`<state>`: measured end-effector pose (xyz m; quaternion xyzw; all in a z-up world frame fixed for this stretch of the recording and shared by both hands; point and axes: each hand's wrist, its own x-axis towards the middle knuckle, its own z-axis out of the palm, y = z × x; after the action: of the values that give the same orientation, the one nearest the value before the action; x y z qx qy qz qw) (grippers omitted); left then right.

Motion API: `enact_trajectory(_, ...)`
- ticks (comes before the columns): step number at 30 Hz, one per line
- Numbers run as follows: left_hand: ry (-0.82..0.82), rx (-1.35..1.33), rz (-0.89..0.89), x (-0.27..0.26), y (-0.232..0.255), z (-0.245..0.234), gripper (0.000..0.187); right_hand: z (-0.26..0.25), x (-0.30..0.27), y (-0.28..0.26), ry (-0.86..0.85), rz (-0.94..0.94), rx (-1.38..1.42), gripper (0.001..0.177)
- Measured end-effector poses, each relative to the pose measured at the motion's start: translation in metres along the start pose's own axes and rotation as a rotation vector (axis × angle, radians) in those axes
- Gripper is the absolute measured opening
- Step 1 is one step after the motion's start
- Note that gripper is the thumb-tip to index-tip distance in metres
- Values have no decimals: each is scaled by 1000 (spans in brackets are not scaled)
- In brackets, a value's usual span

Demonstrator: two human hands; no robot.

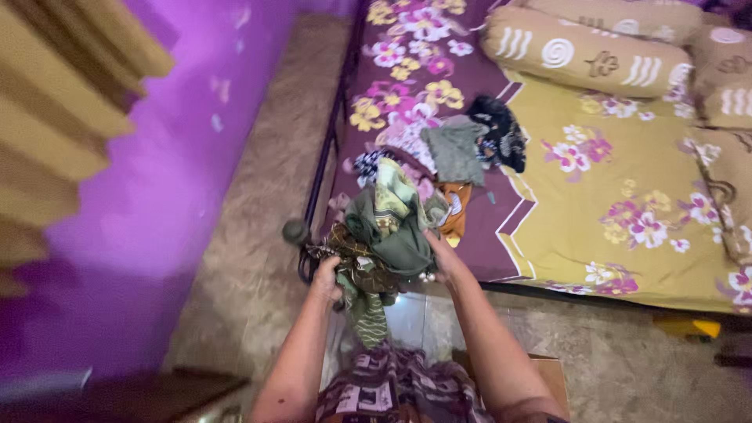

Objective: The person opens a wardrobe and removes items of clothing by hand, placing them onto a nearby bed.

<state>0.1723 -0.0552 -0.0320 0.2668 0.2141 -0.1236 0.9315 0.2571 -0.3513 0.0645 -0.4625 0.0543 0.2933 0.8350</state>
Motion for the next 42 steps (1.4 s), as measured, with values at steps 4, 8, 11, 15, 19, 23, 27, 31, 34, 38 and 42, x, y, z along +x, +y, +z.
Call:
enact_trajectory(4,98,48,-87,59,12,35,47,-6,11,-28,199,-37,89,60)
enact_trajectory(8,186,143,-73,101,9,57,39,-22,11,-31,340,-119,208,61)
enact_trajectory(11,85,100,-255,140,4,86,44,-34,17,-50,344,-154,205,64)
enact_trajectory(15,-37,132,-272,187,-12,125,38,-64,34,-85,471,-137,197,61)
enact_trajectory(19,-90,92,-204,253,-28,180,36,-104,69,-139,417,-268,248,61)
enact_trajectory(23,-52,118,-163,309,-34,265,32,-143,106,-214,413,-371,299,58)
enact_trajectory(27,-115,87,-50,366,-40,357,31,-185,151,-295,365,-463,278,54)
enact_trajectory(31,-201,139,117,416,-42,431,47,-228,203,-355,389,-547,203,51)
enact_trajectory(34,-119,379,84,437,-35,476,99,-261,240,-380,386,-565,169,52)
enact_trajectory(38,-278,436,91,459,-38,486,103,-310,277,-378,398,-369,35,63)
enact_trajectory(42,-215,641,-19,475,-52,454,97,-328,302,-337,386,-196,-44,65)
